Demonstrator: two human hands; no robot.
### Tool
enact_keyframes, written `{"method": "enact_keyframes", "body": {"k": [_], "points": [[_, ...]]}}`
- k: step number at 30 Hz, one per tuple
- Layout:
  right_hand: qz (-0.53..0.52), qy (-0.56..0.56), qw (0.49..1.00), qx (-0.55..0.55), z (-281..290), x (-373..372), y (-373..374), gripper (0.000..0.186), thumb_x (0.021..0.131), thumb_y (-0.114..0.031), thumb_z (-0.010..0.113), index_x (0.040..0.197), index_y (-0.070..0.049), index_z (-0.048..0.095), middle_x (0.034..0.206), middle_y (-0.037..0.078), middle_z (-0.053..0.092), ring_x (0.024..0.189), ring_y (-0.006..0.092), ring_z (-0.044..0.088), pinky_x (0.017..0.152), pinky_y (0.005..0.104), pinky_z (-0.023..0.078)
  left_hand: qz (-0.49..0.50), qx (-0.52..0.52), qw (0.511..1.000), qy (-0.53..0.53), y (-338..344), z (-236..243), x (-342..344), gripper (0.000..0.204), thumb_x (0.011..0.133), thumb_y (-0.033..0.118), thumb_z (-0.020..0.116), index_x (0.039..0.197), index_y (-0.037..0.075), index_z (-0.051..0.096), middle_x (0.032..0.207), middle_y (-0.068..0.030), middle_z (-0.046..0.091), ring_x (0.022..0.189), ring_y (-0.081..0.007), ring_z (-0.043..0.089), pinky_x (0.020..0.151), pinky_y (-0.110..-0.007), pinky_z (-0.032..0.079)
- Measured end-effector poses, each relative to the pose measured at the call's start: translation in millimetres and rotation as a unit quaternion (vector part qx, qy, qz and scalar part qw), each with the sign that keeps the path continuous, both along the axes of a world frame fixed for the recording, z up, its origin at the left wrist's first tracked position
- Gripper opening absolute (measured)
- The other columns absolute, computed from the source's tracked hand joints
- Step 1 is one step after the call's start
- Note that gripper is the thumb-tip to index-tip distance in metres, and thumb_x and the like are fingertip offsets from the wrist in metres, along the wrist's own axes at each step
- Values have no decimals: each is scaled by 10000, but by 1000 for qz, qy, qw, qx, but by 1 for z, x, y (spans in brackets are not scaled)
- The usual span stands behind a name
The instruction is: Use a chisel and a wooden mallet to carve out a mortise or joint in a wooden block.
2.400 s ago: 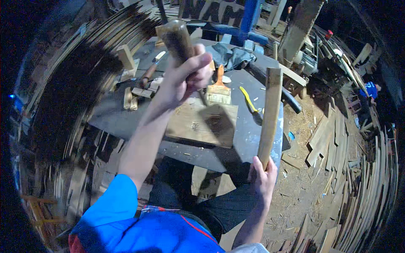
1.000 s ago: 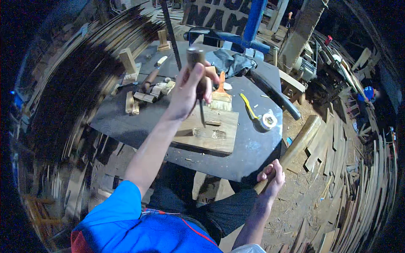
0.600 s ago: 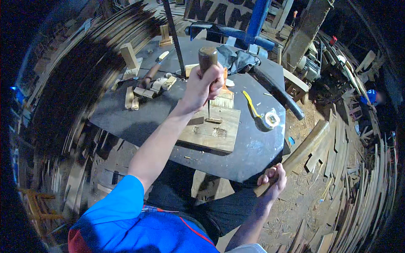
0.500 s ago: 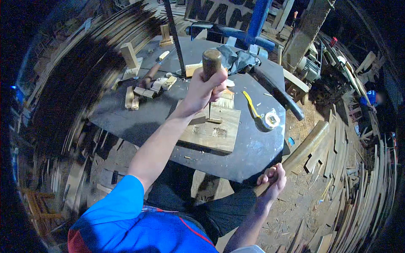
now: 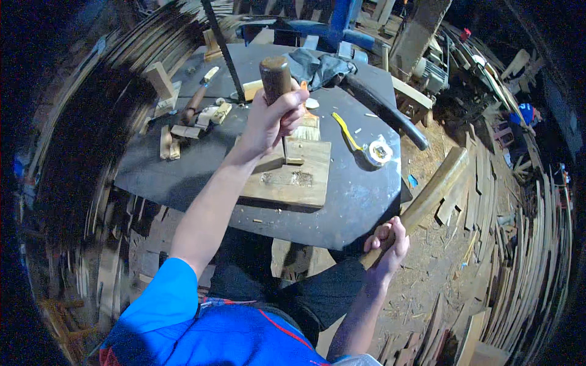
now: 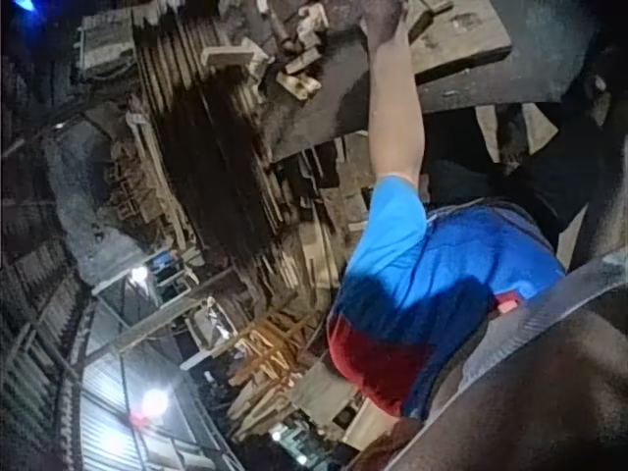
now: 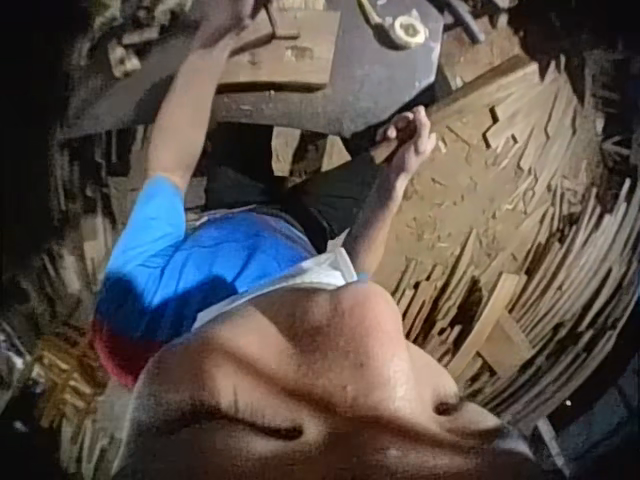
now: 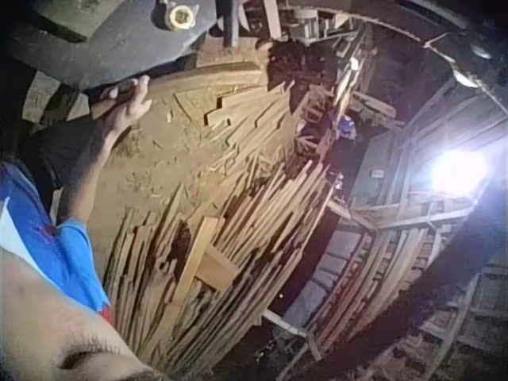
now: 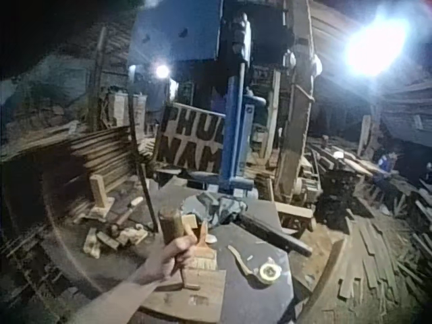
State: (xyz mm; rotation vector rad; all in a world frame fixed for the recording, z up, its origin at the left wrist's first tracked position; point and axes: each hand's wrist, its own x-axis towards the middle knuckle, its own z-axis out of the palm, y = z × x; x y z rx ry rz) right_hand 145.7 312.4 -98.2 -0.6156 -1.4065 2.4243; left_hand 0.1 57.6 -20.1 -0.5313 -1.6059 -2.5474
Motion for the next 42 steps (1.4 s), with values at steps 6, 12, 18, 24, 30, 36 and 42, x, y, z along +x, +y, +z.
{"method": "enact_keyframes", "body": {"k": [6, 12, 18, 24, 30, 36, 42], "points": [[24, 26, 999, 32, -7, 2, 3, 212, 927, -263, 618, 841, -76, 567, 624, 16, 512, 439, 117, 480, 371, 293, 423, 14, -88, 996, -24, 12, 8, 7, 243, 850, 253, 747, 779, 105, 569, 575, 67, 453, 461, -15, 381, 436, -210, 287], [26, 26, 993, 111, -12, -1, 5, 268, 918, -245, 660, 808, -55, 506, 545, 46, 517, 398, 157, 511, 379, 319, 451, 46, -107, 993, -18, 25, 3, 3, 265, 844, 265, 754, 727, 113, 572, 572, 80, 457, 470, -15, 387, 442, -209, 297], [22, -15, 975, 219, 4, 7, -10, 280, 905, -273, 710, 857, -52, 545, 602, 35, 567, 435, 135, 539, 418, 280, 430, 61, -33, 997, -19, 12, -1, 2, 202, 881, 236, 712, 852, 84, 581, 590, 96, 430, 468, 4, 339, 434, -194, 246], [67, 0, 942, 329, 38, 20, -4, 249, 944, -272, 651, 880, -46, 567, 598, 13, 551, 462, 105, 527, 418, 272, 416, 48, -34, 998, -27, 1, -8, -1, 164, 886, 218, 684, 893, 84, 589, 620, 88, 446, 501, 1, 374, 460, -189, 285], [42, 142, 893, 426, 121, 40, 2, 234, 947, -252, 602, 860, -40, 552, 604, 11, 555, 509, 90, 516, 448, 263, 365, 21, -40, 999, -26, 4, 0, 5, 231, 872, 263, 738, 817, 105, 579, 614, 78, 460, 500, -12, 401, 464, -203, 314], [109, 111, 786, 598, 162, 51, -8, 240, 977, -238, 553, 930, -3, 545, 589, -6, 486, 457, 52, 418, 409, 239, 311, 25, -94, 995, -18, 8, -1, 8, 238, 883, 256, 735, 790, 98, 583, 617, 71, 463, 507, -21, 400, 468, -214, 305], [38, 134, 843, 519, 173, 54, -29, 180, 913, -193, 615, 913, -21, 559, 610, 29, 553, 455, 101, 513, 420, 270, 390, 29, -123, 992, -24, 10, 3, 13, 204, 872, 241, 741, 875, 70, 629, 671, 64, 490, 599, -32, 418, 531, -233, 304]]}}
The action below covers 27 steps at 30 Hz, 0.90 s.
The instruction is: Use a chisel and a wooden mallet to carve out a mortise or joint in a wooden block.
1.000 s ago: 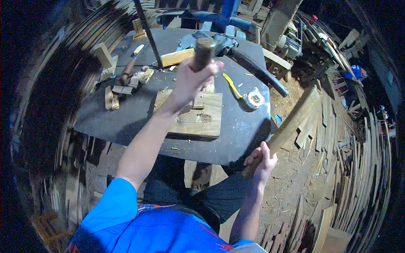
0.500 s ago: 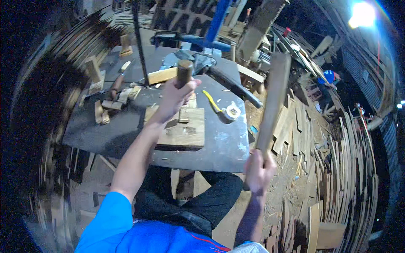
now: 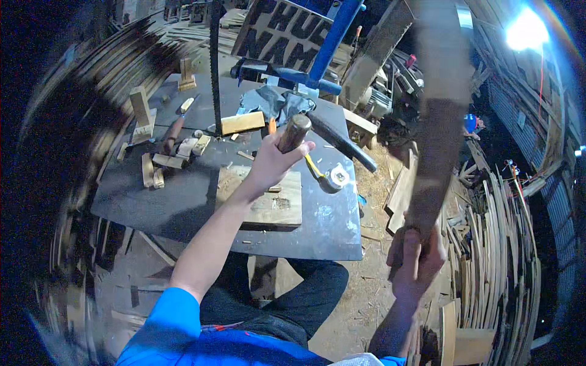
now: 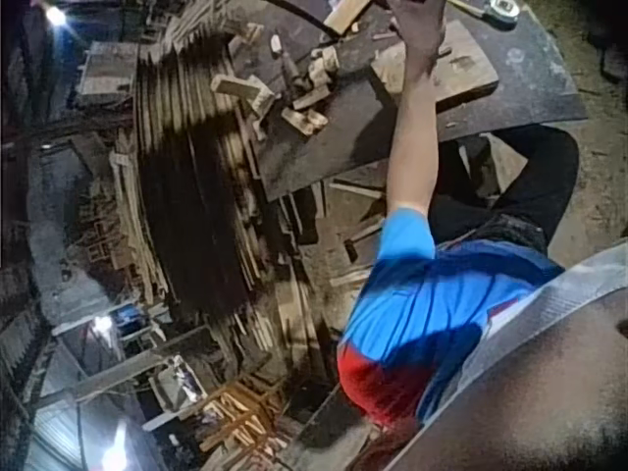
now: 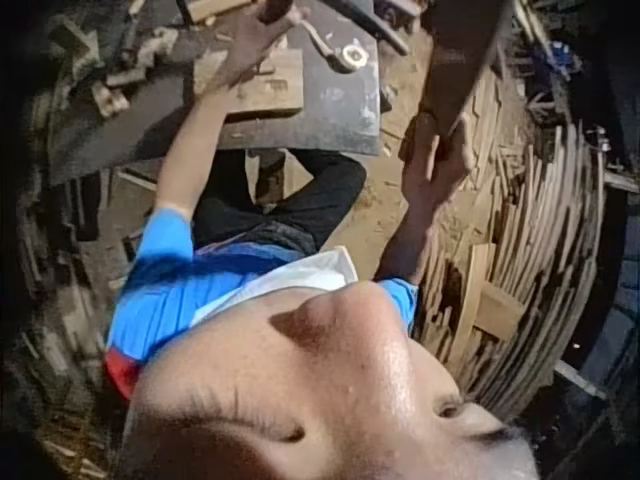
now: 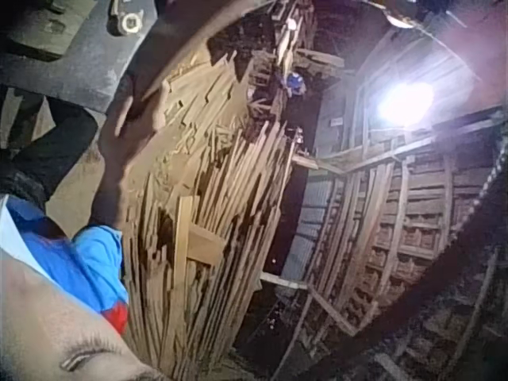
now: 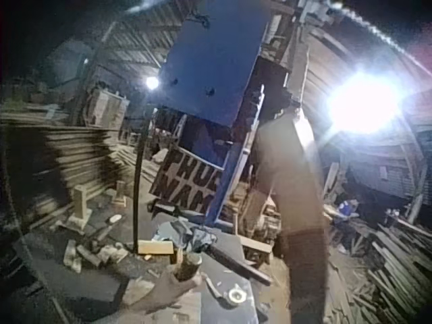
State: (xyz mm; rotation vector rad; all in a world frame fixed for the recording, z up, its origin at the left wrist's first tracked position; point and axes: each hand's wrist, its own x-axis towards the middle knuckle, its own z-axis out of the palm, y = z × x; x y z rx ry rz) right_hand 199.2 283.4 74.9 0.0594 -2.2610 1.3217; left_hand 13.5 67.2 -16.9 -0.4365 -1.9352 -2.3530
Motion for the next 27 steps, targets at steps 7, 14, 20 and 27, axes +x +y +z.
{"method": "enact_keyframes", "body": {"k": [7, 14, 20, 27], "points": [[38, -40, 972, 229, -12, -9, -11, 202, 915, -210, 657, 951, -16, 617, 597, 15, 547, 516, 58, 507, 449, 255, 377, 9, -60, 996, 64, 8, -2, -11, 236, 871, 212, 727, 882, 1, 623, 704, 62, 509, 642, -38, 428, 568, -251, 353], [11, 61, 997, 37, -14, -8, -1, 256, 983, -258, 511, 874, -28, 487, 555, 3, 450, 460, 68, 459, 409, 241, 340, 19, -22, 999, 43, 8, -3, 1, 244, 873, 224, 729, 805, 49, 573, 699, 63, 490, 653, -38, 417, 583, -249, 347], [-12, -68, 972, 225, -12, -9, -7, 272, 902, -253, 698, 963, -14, 584, 671, 169, 639, 603, 263, 669, 548, 385, 486, 28, -44, 997, 53, 15, 5, 0, 241, 862, 240, 746, 783, 65, 600, 652, 72, 487, 592, -23, 419, 531, -231, 312], [-24, -61, 988, 142, -2, -3, 0, 227, 929, -208, 673, 968, 5, 603, 652, 87, 609, 538, 139, 561, 498, 295, 418, 35, -5, 999, 16, 12, -5, -5, 241, 867, 263, 743, 814, 88, 586, 612, 63, 483, 504, -24, 438, 473, -222, 329]]}}
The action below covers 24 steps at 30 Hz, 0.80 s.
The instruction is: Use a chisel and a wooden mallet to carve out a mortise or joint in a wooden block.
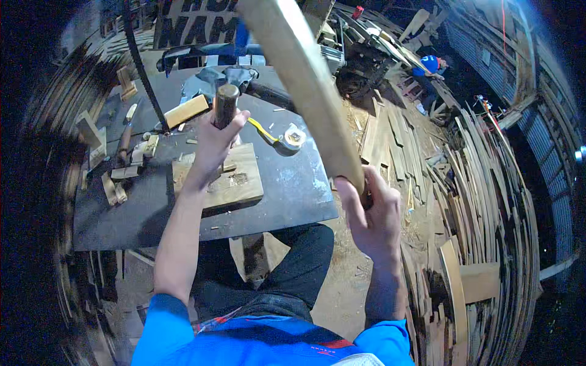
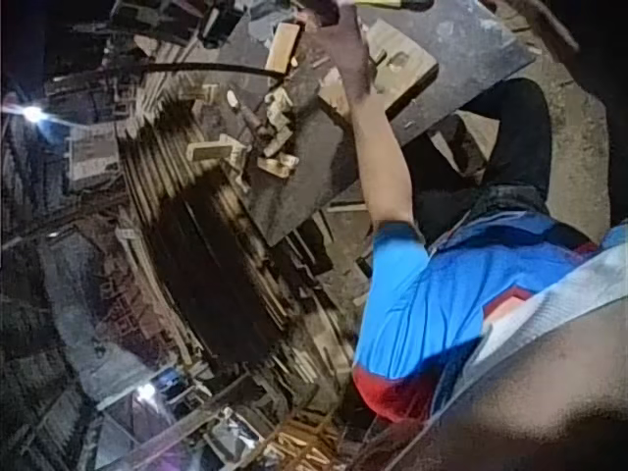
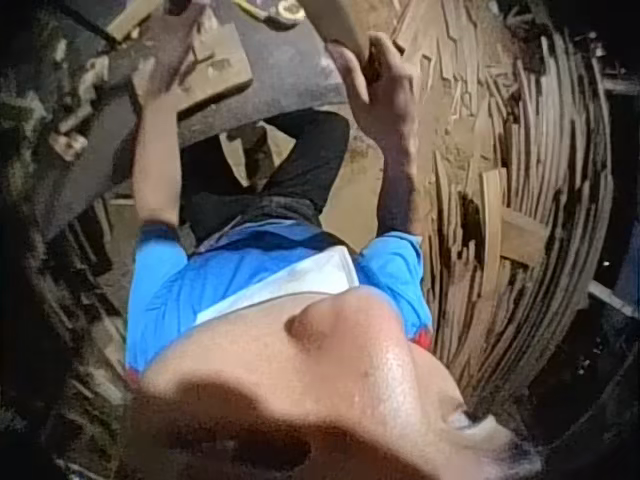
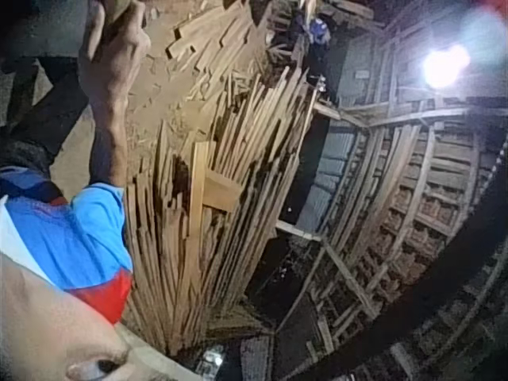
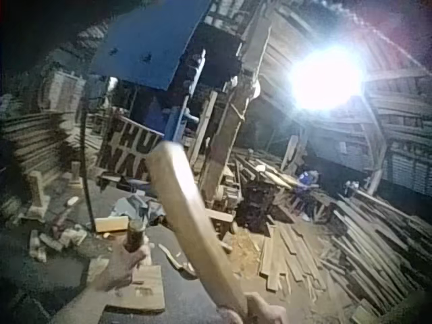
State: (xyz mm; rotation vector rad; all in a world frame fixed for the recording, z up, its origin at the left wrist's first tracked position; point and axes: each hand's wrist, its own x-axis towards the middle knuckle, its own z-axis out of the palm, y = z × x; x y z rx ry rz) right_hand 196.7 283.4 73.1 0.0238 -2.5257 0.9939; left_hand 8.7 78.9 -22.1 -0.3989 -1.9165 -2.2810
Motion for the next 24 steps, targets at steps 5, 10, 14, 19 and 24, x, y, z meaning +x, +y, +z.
{"method": "enact_keyframes", "body": {"k": [5, 10, 14, 19, 24], "points": [[12, 85, 993, -78, 9, 1, 4, 245, 989, -229, 589, 889, -15, 524, 588, 4, 523, 459, 47, 465, 417, 225, 344, -4, -3, 1000, 16, -4, -8, -7, 214, 866, 247, 726, 901, 57, 634, 598, 77, 460, 493, -27, 411, 459, -213, 318], [24, 89, 993, -69, 13, -1, 1, 281, 1007, -269, 551, 863, -36, 491, 577, 8, 503, 451, 57, 452, 403, 226, 336, -10, 20, 1000, 2, -3, -9, -3, 232, 872, 248, 735, 800, 90, 581, 609, 85, 453, 504, -12, 395, 465, -222, 289], [20, 113, 987, -116, 25, -2, -13, 281, 1013, -271, 535, 872, -32, 493, 579, 11, 501, 441, 62, 443, 397, 224, 328, 1, 8, 1000, 0, -6, -5, 3, 215, 864, 247, 735, 861, 63, 624, 609, 79, 461, 514, -19, 404, 474, -216, 301], [50, 65, 995, -60, 12, -3, -2, 215, 1004, -220, 525, 991, -6, 551, 603, 16, 516, 442, 63, 448, 397, 225, 323, 15, -9, 1000, 15, -2, -2, 6, 249, 866, 239, 741, 753, 76, 591, 639, 71, 471, 572, -25, 405, 524, -235, 306], [24, -23, 994, -108, 4, -3, -7, 257, 929, -242, 639, 1006, -1, 592, 636, 27, 555, 562, 75, 493, 519, 263, 397, 7, -11, 1000, 20, -4, 1, 8, 265, 856, 249, 753, 766, 45, 611, 671, 65, 499, 620, -31, 429, 559, -236, 328]]}}
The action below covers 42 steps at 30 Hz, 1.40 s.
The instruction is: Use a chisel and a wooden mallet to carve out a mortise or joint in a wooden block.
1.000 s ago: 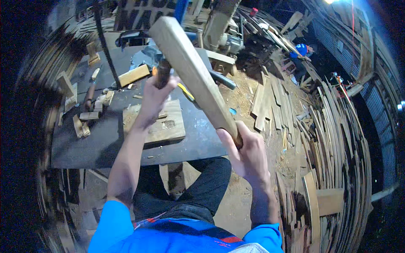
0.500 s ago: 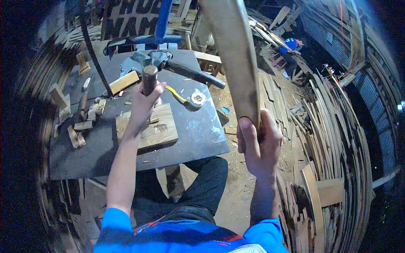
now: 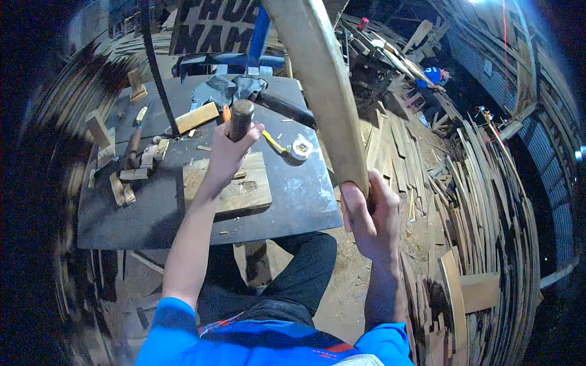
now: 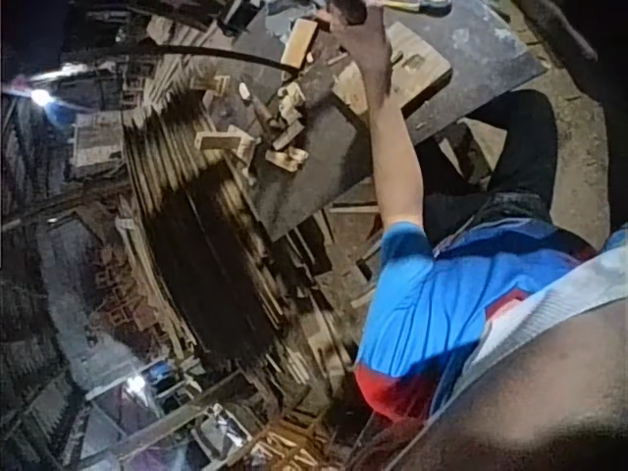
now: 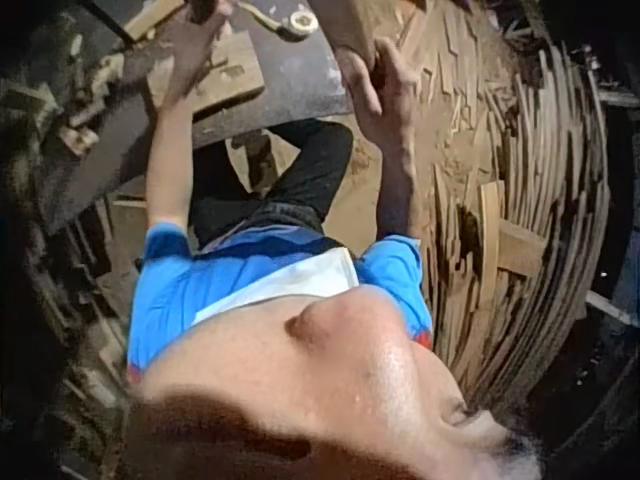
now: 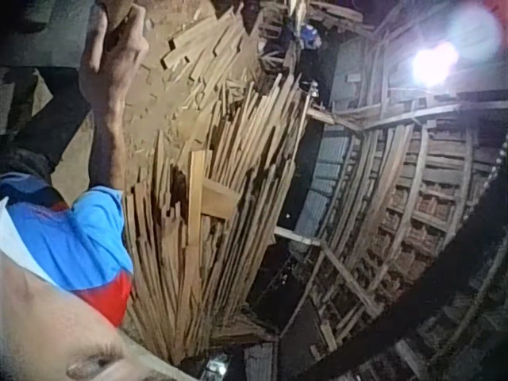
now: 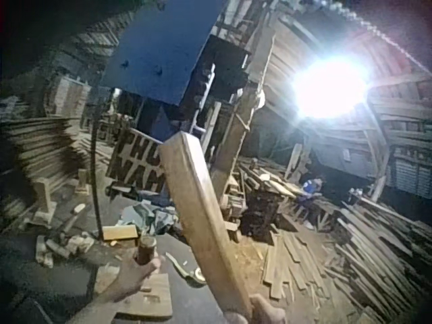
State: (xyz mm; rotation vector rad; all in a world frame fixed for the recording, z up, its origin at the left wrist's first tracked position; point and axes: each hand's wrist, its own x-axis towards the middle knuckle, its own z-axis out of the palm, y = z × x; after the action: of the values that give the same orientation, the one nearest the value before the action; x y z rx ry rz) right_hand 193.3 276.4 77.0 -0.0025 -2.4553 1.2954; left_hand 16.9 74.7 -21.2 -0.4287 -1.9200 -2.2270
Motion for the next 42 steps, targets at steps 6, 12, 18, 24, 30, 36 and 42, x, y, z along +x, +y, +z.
{"method": "enact_keyframes", "body": {"k": [6, 12, 18, 24, 30, 36, 42], "points": [[31, 14, 999, -26, -10, -2, 1, 265, 991, -270, 530, 919, -16, 531, 604, 10, 510, 471, 65, 466, 421, 230, 347, -5, -6, 1000, 5, 0, 12, 7, 238, 856, 192, 751, 759, 58, 580, 706, 61, 531, 649, -26, 452, 581, -235, 356], [27, -100, 993, -55, -62, 5, 4, 237, 963, -240, 592, 933, -7, 561, 611, 33, 558, 490, 96, 523, 447, 270, 405, -25, -8, 1000, 12, 0, 0, 5, 252, 850, 203, 761, 744, 51, 591, 686, 64, 530, 639, -27, 457, 584, -231, 369], [32, -104, 992, -59, -89, 12, 9, 261, 953, -253, 626, 951, 5, 589, 604, 57, 585, 512, 124, 566, 482, 292, 438, 14, -30, 999, -3, -5, -7, -6, 246, 848, 237, 769, 775, 49, 627, 644, 72, 494, 604, -31, 418, 550, -244, 322], [75, 59, 973, -210, -51, -9, 28, 307, 989, -335, 567, 952, -33, 524, 606, 15, 548, 457, 89, 500, 416, 248, 385, -7, 20, 1000, -18, -2, -1, 3, 266, 856, 272, 768, 930, 29, 691, 728, 42, 567, 666, -35, 473, 606, -237, 372], [58, 73, 979, -179, -31, -18, 18, 208, 911, -157, 680, 988, -58, 515, 638, 10, 551, 465, 96, 516, 432, 262, 403, -8, -16, 1000, -17, -1, -1, 2, 249, 854, 272, 765, 851, 43, 669, 670, 66, 505, 610, -33, 434, 556, -236, 333], [-8, 57, 996, -64, -35, -14, 17, 235, 841, -86, 697, 998, -32, 531, 749, 47, 579, 694, 101, 541, 626, 271, 454, -8, -21, 1000, 6, 0, -2, 2, 250, 859, 262, 757, 777, 66, 626, 618, 83, 456, 561, -17, 387, 514, -229, 283], [-6, 64, 998, 22, -33, -17, 12, 265, 807, -107, 724, 971, -26, 533, 755, 84, 594, 691, 129, 558, 650, 306, 478, -11, 6, 1000, 7, 1, -9, 0, 263, 855, 257, 765, 750, 93, 589, 596, 94, 433, 529, -6, 366, 487, -217, 258]]}}
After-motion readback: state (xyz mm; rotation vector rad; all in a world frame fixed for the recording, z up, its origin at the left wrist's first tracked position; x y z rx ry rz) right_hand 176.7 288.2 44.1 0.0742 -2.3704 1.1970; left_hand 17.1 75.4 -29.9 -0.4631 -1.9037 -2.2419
